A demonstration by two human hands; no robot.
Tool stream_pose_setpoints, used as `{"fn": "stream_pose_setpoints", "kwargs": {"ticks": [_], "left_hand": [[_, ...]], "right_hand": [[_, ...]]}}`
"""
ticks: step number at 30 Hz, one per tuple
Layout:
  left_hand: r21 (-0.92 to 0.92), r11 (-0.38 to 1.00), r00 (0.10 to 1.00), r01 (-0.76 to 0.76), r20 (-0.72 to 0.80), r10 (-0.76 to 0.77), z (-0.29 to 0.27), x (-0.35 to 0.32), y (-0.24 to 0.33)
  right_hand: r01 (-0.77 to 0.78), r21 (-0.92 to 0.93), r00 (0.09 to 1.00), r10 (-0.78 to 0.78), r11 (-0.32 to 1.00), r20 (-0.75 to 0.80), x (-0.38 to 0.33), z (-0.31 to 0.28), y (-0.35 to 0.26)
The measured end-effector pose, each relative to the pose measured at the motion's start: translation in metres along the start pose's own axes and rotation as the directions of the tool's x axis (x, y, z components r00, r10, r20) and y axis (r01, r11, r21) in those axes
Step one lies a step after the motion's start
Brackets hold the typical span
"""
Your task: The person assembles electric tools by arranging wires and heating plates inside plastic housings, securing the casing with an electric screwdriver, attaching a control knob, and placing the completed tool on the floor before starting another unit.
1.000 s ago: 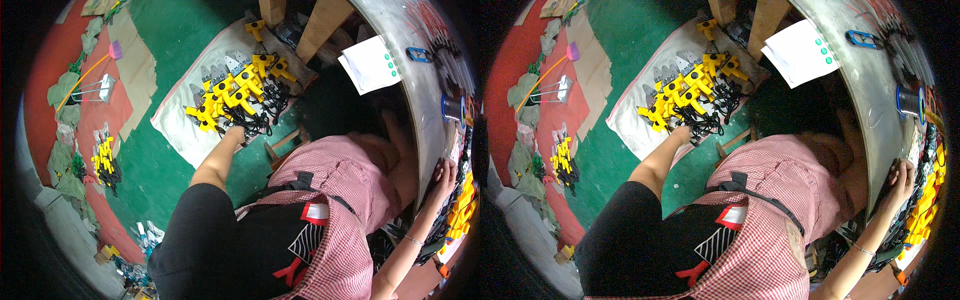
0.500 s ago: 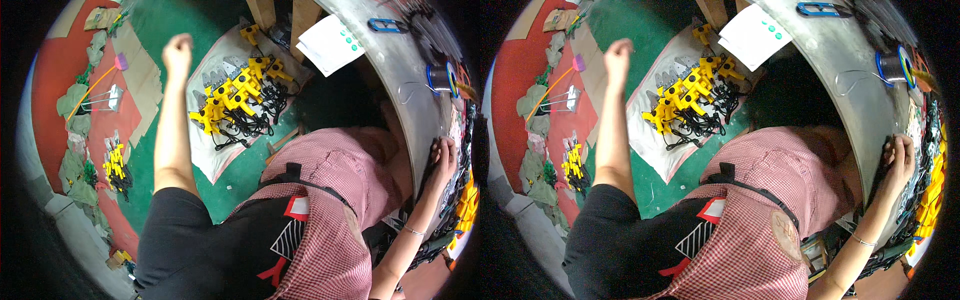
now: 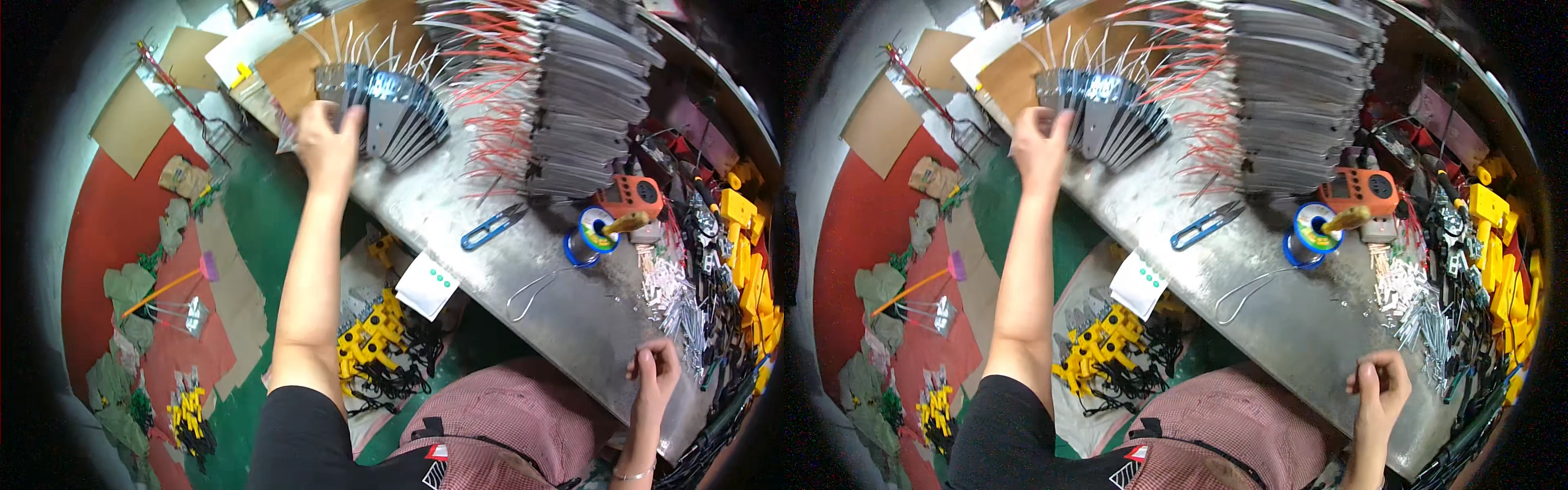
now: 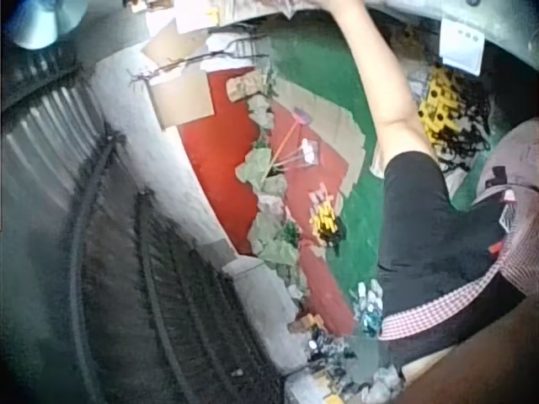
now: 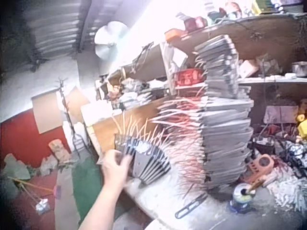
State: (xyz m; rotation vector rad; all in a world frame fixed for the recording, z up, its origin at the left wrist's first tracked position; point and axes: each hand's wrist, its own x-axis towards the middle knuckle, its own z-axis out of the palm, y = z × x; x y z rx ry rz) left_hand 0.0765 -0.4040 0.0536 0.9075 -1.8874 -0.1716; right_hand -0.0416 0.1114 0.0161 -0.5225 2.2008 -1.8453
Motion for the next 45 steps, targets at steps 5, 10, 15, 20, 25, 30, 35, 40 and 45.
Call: {"fn": "stream_pose_setpoints", "kwargs": {"ticks": [5,10,15,20,25,30,35,40,45], "left_hand": [[0.082,0.980,0.971,0.182,0.143,-0.193,0.027,0.055,-0.048],[-0.176,0.984,1.000,0.011,-0.014,-0.013,-0.017,0.046,-0.007],[-0.430,0.853,0.886,-0.296,0.210,0.414,-0.005,-0.088,0.130],[-0.732,0.572,0.057,-0.369,0.597,0.800,-0.013,-0.208,0.251],[-0.774,0.544,0.002,-0.324,0.575,0.818,-0.015,-0.215,0.291],[-0.752,0.612,0.077,-0.246,0.614,0.786,0.002,-0.255,0.312],[-0.805,0.543,0.071,-0.238,0.543,0.837,0.002,-0.242,0.315],[-0.854,0.488,0.086,-0.180,0.480,0.873,-0.009,-0.238,0.323],[-0.831,0.510,0.144,-0.224,0.489,0.860,-0.023,-0.242,0.322]], "right_hand": [[-0.079,0.001,0.995,0.079,0.997,-0.060,-0.010,-0.044,0.007],[-0.100,-0.085,0.994,0.095,0.991,-0.057,0.017,-0.085,0.003],[-0.156,-0.485,0.967,0.032,0.860,-0.254,0.067,-0.164,0.017],[-0.158,-0.905,0.979,-0.053,0.394,-0.194,0.113,-0.218,0.032],[-0.011,-0.999,1.000,0.016,0.046,-0.010,0.135,-0.216,0.041],[0.112,-0.975,0.928,-0.372,0.190,0.034,0.124,-0.226,0.032],[0.337,-0.665,0.911,-0.409,0.666,0.052,0.062,-0.180,0.001],[0.118,-0.448,0.987,-0.053,0.886,0.154,0.021,-0.153,0.027],[-0.121,-0.188,0.973,0.153,0.975,0.171,0.000,-0.151,0.021]]}}
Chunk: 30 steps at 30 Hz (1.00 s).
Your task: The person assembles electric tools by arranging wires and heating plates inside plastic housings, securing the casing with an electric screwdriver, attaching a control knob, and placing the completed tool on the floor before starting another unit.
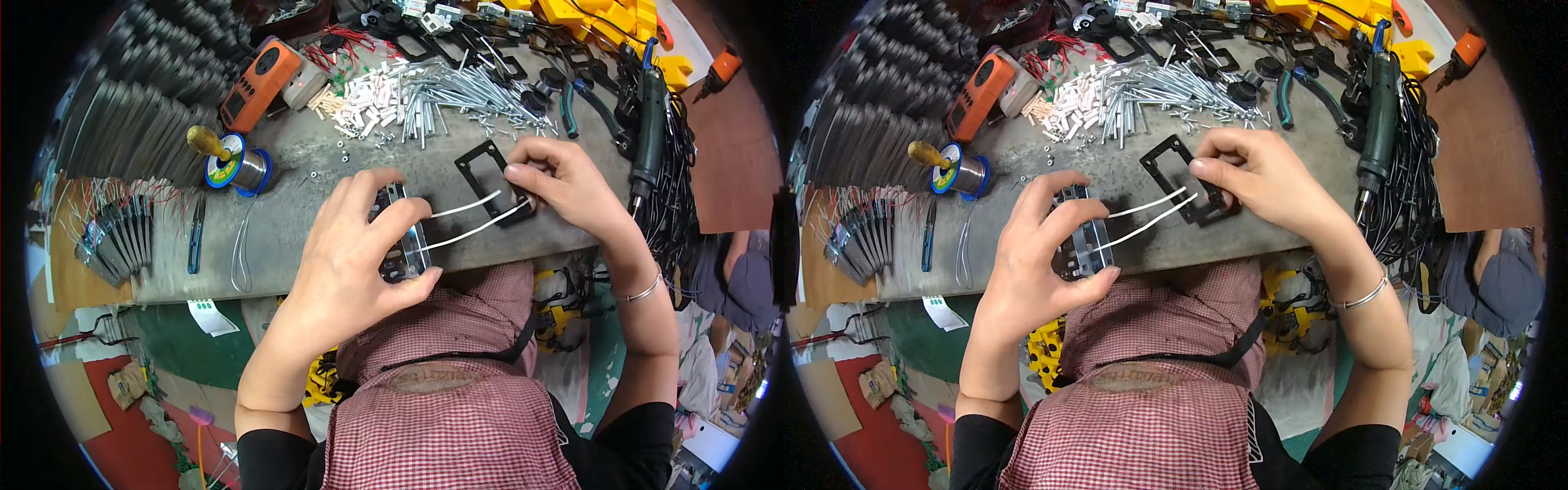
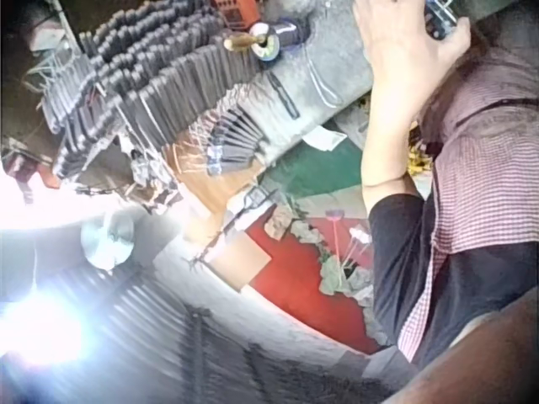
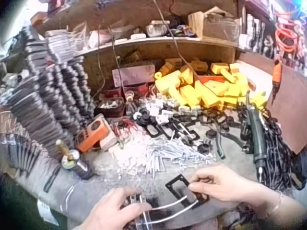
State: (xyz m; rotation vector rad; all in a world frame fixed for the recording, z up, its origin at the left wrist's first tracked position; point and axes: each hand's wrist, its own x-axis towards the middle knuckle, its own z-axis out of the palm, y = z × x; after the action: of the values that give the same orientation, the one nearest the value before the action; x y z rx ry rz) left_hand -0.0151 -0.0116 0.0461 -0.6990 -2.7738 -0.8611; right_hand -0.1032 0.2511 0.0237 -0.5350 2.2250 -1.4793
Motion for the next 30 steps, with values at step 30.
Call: {"fn": "stream_pose_setpoints", "kwargs": {"ticks": [30], "left_hand": [[0.268,0.957,0.991,0.109,0.044,-0.125,0.043,0.011,0.020]], "right_hand": [[0.177,-0.582,0.977,-0.213,0.794,0.007,-0.015,0.052,-0.007]]}}
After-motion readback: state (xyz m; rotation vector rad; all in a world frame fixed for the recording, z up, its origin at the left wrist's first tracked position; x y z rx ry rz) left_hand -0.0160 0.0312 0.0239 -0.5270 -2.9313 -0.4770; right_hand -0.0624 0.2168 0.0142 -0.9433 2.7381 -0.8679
